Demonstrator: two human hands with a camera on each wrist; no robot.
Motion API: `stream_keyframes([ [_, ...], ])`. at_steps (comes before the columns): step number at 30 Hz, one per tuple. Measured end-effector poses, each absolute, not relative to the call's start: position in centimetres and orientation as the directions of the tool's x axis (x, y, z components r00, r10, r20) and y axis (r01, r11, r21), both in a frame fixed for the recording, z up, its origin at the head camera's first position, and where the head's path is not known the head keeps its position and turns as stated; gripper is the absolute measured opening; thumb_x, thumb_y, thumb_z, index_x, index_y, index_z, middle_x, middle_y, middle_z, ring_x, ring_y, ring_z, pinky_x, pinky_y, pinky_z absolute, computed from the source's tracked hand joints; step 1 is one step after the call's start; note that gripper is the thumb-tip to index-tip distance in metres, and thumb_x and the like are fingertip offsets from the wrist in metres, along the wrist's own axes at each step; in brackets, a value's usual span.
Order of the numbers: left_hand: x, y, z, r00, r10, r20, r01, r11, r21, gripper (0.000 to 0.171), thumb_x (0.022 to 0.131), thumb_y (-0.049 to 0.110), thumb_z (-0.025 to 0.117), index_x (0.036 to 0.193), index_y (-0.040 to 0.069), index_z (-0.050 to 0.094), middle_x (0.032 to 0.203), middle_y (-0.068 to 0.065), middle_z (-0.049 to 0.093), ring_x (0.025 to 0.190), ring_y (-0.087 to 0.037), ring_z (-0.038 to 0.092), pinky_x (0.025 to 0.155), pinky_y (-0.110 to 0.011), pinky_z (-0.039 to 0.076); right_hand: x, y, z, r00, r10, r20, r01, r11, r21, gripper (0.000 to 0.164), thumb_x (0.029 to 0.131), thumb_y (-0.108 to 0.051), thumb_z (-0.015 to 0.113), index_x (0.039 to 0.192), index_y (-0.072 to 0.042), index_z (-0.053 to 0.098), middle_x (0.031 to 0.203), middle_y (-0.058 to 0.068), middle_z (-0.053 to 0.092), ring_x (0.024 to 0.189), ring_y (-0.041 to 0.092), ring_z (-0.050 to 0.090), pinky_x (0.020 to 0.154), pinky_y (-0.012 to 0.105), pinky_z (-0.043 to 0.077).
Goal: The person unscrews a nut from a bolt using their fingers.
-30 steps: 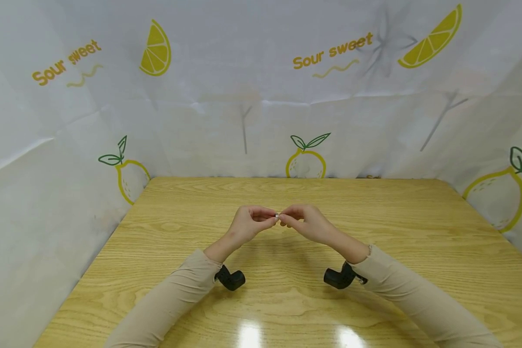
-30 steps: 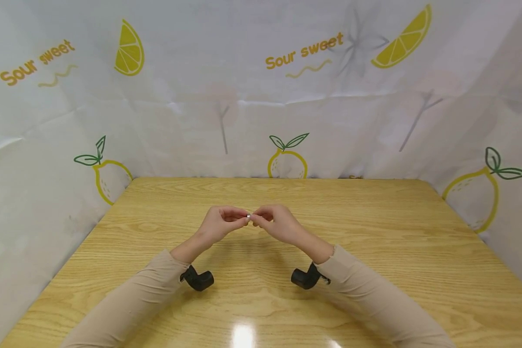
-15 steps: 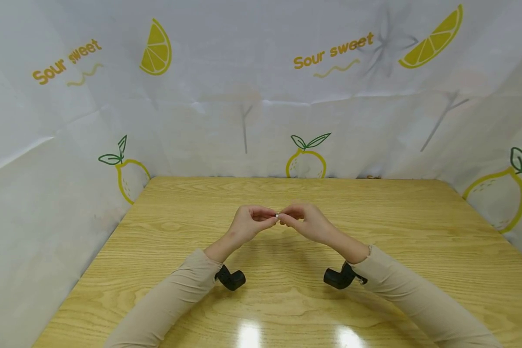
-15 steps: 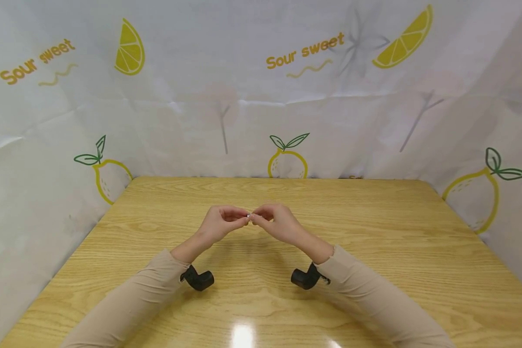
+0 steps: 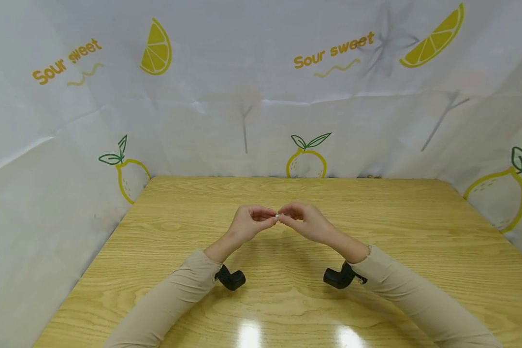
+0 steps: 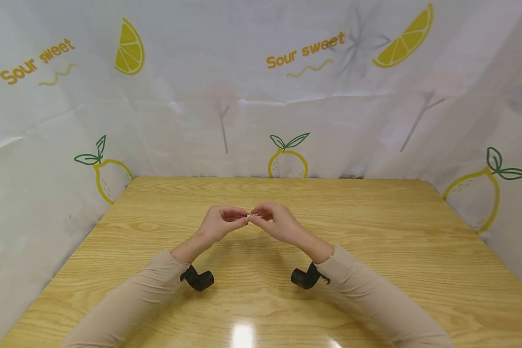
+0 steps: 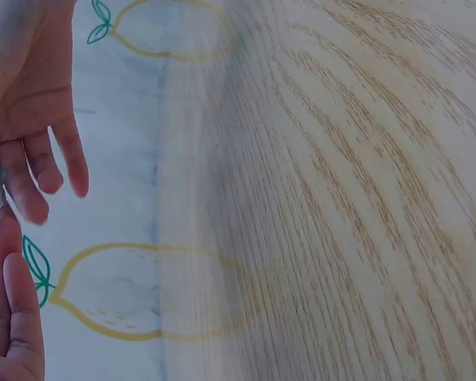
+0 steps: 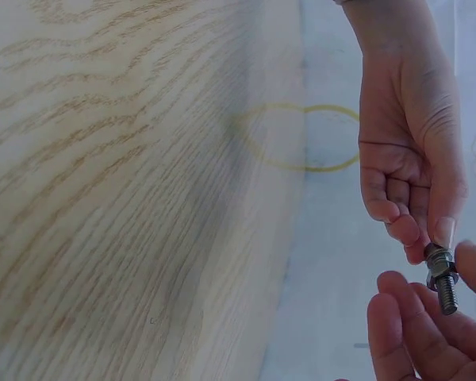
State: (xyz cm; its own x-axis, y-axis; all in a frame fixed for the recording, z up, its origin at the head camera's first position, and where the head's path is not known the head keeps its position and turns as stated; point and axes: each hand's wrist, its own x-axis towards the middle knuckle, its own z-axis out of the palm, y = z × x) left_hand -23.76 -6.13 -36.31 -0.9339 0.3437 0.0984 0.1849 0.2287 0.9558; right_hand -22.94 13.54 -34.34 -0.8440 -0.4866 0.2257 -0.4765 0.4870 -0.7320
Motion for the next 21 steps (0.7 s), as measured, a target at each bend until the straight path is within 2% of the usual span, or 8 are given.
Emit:
stream_keyframes([
  [3, -23.73, -6.08, -36.32, -0.935, 0.341, 0.098, 0.184, 0.229, 0.956, 0.023, 0.086, 0.014, 0.067, 0.106, 0.004, 0.07, 0.102, -0.016, 0.071, 0.086, -0.017, 0.069, 0.078, -0.029, 0.056, -22.95, 13.63, -34.46, -0.847, -0.476, 0.236, -0.485, 0.511, -0.709, 0.023, 0.094, -0.019, 0.057, 0.107, -0.002, 0.066, 0.098, 0.014, 0.069, 0.089, 0.024, 0.065, 0.077, 0.034, 0.055],
  [6, -23.76, -6.02, -36.3, -0.939, 0.331, 0.094, 0.176, 0.227, 0.958, 0.022, 0.086, 0.013, 0.068, 0.106, 0.004, 0.07, 0.102, -0.016, 0.071, 0.086, -0.016, 0.069, 0.078, -0.029, 0.056, -22.92, 13.64, -34.55, -0.839, -0.461, 0.288, -0.514, 0.503, -0.695, 0.019, 0.09, -0.015, 0.062, 0.104, -0.003, 0.066, 0.097, 0.012, 0.069, 0.088, 0.022, 0.066, 0.075, 0.03, 0.055],
  [9, -23.79, -5.95, -36.26, -0.942, 0.323, 0.088, 0.166, 0.221, 0.961, 0.022, 0.085, 0.013, 0.068, 0.105, 0.004, 0.071, 0.102, -0.015, 0.071, 0.085, -0.015, 0.069, 0.078, -0.028, 0.056, -22.9, 13.59, -34.52, -0.835, -0.456, 0.307, -0.521, 0.478, -0.707, 0.02, 0.086, -0.012, 0.066, 0.104, -0.003, 0.065, 0.099, 0.011, 0.068, 0.09, 0.022, 0.065, 0.077, 0.026, 0.054],
  [11, -23.8, -5.93, -36.23, -0.943, 0.321, 0.085, 0.161, 0.218, 0.962, 0.021, 0.085, 0.012, 0.068, 0.105, 0.004, 0.071, 0.102, -0.015, 0.071, 0.085, -0.015, 0.069, 0.078, -0.028, 0.056, -22.92, 13.56, -34.44, -0.836, -0.463, 0.295, -0.51, 0.457, -0.728, 0.024, 0.086, -0.012, 0.068, 0.107, -0.003, 0.063, 0.101, 0.012, 0.067, 0.092, 0.023, 0.065, 0.08, 0.027, 0.054],
  [15, -23.8, -5.96, -36.2, -0.942, 0.323, 0.089, 0.167, 0.222, 0.961, 0.021, 0.085, 0.012, 0.068, 0.105, 0.004, 0.071, 0.101, -0.015, 0.071, 0.085, -0.015, 0.069, 0.078, -0.029, 0.056, -22.99, 13.63, -34.23, -0.845, -0.478, 0.24, -0.475, 0.465, -0.747, 0.028, 0.09, -0.018, 0.063, 0.113, -0.002, 0.061, 0.104, 0.014, 0.067, 0.095, 0.026, 0.065, 0.082, 0.033, 0.054],
  [18, -23.81, -6.0, -36.21, -0.942, 0.324, 0.085, 0.166, 0.229, 0.959, 0.021, 0.086, 0.013, 0.068, 0.105, 0.004, 0.071, 0.102, -0.015, 0.071, 0.085, -0.015, 0.069, 0.078, -0.029, 0.056, -23.05, 13.7, -34.16, -0.853, -0.482, 0.201, -0.458, 0.505, -0.732, 0.027, 0.094, -0.023, 0.056, 0.11, -0.003, 0.065, 0.1, 0.013, 0.07, 0.093, 0.026, 0.066, 0.079, 0.034, 0.055],
  [21, -23.78, -6.01, -36.19, -0.942, 0.324, 0.086, 0.166, 0.23, 0.959, 0.021, 0.086, 0.013, 0.067, 0.105, 0.004, 0.071, 0.102, -0.015, 0.071, 0.086, -0.016, 0.069, 0.078, -0.029, 0.056, -23.09, 13.79, -34.25, -0.849, -0.484, 0.213, -0.475, 0.523, -0.707, 0.024, 0.094, -0.021, 0.057, 0.106, -0.003, 0.067, 0.097, 0.012, 0.07, 0.089, 0.024, 0.066, 0.077, 0.034, 0.055],
])
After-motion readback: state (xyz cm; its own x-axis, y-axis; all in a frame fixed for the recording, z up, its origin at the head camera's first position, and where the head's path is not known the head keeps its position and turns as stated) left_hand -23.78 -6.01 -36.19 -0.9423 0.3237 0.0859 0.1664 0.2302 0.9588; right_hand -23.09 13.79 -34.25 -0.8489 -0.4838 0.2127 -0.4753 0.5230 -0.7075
